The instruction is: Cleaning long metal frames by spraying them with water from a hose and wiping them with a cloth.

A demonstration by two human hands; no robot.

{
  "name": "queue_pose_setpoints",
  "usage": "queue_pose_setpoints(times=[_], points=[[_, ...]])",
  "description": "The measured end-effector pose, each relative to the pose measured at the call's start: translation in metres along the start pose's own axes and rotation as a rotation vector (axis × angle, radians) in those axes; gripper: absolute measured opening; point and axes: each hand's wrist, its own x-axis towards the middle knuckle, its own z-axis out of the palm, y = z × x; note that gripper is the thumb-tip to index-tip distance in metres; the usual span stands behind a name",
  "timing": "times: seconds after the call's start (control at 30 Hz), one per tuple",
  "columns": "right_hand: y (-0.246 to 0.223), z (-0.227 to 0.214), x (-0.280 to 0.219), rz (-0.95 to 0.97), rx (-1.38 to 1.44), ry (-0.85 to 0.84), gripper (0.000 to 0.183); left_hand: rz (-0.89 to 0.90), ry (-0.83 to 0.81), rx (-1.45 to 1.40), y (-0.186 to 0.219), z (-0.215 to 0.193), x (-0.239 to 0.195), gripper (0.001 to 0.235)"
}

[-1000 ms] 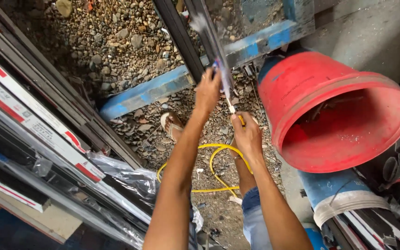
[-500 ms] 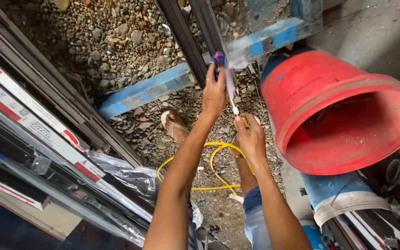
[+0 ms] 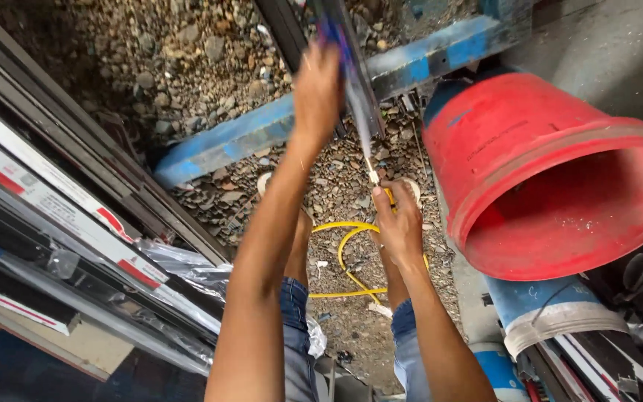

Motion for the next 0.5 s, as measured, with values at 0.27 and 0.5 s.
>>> queue_pose_setpoints(times=[0.27, 0.5], points=[[-0.027, 0.008, 0.002, -0.064, -0.131, 0.013, 0.046, 0.126, -0.091, 0.046, -0.039, 0.03, 0.009, 0.01], [0.012, 0.031, 0.0, -0.071, -0.241, -0.056, 0.052, 0.085, -0.175, 0.581, -0.013, -0.096, 0.065, 0.024]])
